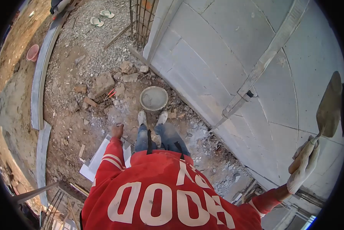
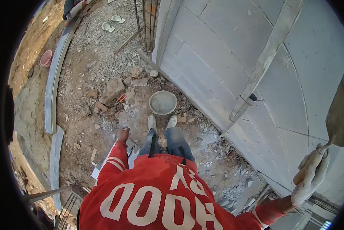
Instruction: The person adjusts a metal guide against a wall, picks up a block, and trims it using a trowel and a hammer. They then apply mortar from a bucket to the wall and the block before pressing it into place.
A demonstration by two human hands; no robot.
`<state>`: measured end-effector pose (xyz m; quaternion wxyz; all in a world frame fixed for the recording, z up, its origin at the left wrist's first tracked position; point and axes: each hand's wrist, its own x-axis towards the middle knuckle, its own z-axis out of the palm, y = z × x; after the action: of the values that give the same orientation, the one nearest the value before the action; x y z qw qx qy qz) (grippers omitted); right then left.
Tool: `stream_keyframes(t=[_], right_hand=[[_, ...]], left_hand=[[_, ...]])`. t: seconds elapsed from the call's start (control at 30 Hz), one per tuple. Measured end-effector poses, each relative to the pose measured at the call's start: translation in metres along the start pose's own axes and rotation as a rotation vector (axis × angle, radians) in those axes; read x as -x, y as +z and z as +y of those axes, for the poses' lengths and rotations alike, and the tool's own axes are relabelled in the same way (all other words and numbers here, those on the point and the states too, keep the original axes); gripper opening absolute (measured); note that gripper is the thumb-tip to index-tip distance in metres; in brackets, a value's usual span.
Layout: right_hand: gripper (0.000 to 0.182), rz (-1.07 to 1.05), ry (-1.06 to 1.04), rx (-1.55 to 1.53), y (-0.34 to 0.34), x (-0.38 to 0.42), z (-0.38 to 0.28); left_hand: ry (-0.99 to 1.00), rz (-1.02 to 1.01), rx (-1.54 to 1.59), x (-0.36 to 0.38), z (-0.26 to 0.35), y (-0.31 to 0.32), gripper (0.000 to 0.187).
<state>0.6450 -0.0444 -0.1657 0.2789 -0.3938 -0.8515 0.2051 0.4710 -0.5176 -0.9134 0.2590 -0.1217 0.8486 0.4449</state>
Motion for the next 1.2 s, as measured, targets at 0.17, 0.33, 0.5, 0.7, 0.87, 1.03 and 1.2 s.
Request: stream_keyframes(t=[0.17,0.33,0.5,0.7,0.87,1.03,1.2], right_hand=[[0.046,-0.537,0.496,-0.319,0.149,0.067,0.097],[0.025,-1.042,0.305,0.078,0.404,0.136,0.246],[0.021,-1.287,-0.070,0.377,0.651,0.177,0.379],[0.024,-1.364,-0.324,0.520,0.834,0.206,0.456],[0.028,-1.496,-0.118,0.250,0.860,0.241,0.472],[0.034,-1.482,0.313,-0.112,0.842,0.243,0.485],[0.025,-1.405,0.649,-0.344,0.848,0.258,0.486]], left_hand=[[-0.082,-0.115,-0.099,0.009,0.050,0.015,0.039],[-0.174,-0.110,-0.058,-0.051,-0.015,0.107,0.041],[-0.175,-0.064,-0.050,-0.150,-0.060,0.223,0.058],[-0.452,-0.048,0.490,-0.221,-0.058,0.305,0.062],[-0.571,-0.092,0.616,-0.239,-0.063,0.307,0.066],[-0.351,-0.018,0.405,-0.262,-0.053,0.333,0.066],[-0.080,-0.178,0.108,-0.288,0.045,0.321,0.069]])
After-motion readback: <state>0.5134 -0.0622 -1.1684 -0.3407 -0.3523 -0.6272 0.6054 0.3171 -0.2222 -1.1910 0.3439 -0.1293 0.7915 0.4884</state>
